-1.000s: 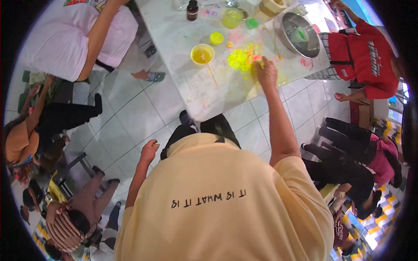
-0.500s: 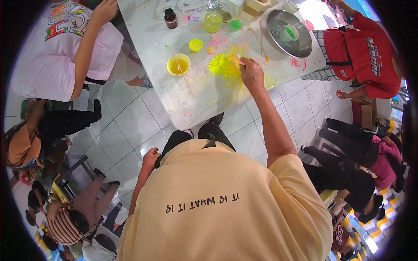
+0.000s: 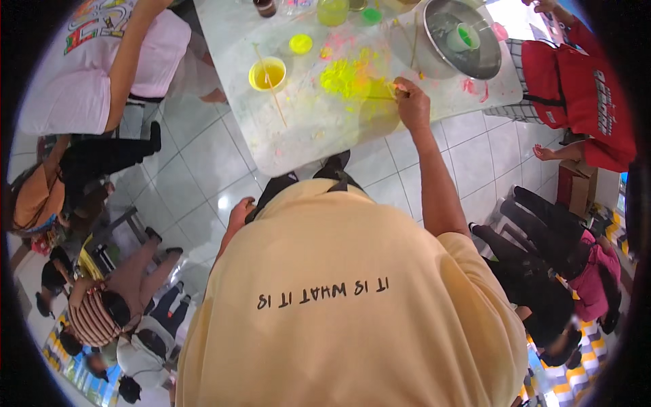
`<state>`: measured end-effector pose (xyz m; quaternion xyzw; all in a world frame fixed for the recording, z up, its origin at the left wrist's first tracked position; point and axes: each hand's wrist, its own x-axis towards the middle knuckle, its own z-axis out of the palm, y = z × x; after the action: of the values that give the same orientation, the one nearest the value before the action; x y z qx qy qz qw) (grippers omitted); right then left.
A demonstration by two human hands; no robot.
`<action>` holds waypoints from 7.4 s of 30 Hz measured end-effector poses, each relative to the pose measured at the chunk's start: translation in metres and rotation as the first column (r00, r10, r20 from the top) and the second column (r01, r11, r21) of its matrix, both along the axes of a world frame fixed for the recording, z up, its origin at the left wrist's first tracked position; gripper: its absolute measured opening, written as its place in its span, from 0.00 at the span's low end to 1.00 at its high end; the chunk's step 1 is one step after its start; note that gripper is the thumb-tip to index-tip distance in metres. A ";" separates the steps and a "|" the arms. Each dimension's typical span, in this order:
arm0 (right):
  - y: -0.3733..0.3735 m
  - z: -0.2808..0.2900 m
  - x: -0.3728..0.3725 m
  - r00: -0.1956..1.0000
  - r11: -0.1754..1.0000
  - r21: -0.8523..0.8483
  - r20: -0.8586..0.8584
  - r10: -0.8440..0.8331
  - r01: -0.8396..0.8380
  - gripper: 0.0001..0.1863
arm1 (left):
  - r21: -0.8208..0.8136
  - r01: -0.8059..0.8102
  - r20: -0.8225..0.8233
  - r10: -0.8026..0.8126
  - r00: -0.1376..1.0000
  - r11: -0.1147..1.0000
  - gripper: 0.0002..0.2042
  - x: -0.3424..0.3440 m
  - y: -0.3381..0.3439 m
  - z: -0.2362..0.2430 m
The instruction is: The person stands at a table and repeatedly dips wooden sticks into a yellow liquid in a small cup. They then place the coated sticks onto a white surface to dry. The person handles the sticks one at a time, occasionally adjusting their position on the table.
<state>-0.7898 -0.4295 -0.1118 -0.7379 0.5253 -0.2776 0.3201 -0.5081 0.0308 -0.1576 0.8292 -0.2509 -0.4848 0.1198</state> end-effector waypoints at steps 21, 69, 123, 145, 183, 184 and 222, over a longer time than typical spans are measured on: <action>-0.012 -0.018 -0.037 0.939 0.987 -0.135 -0.341 0.038 -0.089 0.17 | -0.244 -0.062 -0.017 0.060 0.998 0.968 0.18 -0.003 0.043 -0.053; 0.036 0.096 0.007 0.815 0.629 0.681 0.565 -0.127 -0.373 0.09 | -0.299 -0.461 -0.769 0.075 0.634 0.835 0.14 -0.105 -0.342 0.153; 0.040 0.065 0.002 0.926 0.937 0.090 0.211 0.312 -0.336 0.17 | -0.449 -0.292 -0.543 0.001 0.840 0.844 0.19 -0.121 -0.331 0.148; -0.149 0.095 -0.045 0.965 0.918 -0.385 -0.262 -0.010 -0.095 0.12 | -0.489 -0.608 -0.539 0.332 0.774 0.626 0.14 -0.026 -0.224 0.197; -0.058 0.056 0.009 0.975 0.975 -0.042 -0.032 0.218 -0.219 0.10 | -0.251 -0.718 -0.392 0.610 0.688 0.649 0.14 -0.021 -0.118 0.102; -0.056 0.038 0.012 0.968 0.969 -0.113 -0.151 0.203 -0.221 0.10 | -0.261 -0.689 -0.358 0.595 0.720 0.677 0.15 -0.022 -0.123 0.100; -0.022 -0.019 0.091 0.864 0.840 -0.210 -0.191 0.467 -0.500 0.08 | -0.360 -0.195 0.174 0.271 0.947 0.913 0.31 -0.029 -0.134 0.066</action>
<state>-0.6988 -0.4515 -0.1312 -0.8979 0.3021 -0.2026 0.2480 -0.5372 -0.1035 -0.0918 0.8687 -0.2409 -0.3221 0.2889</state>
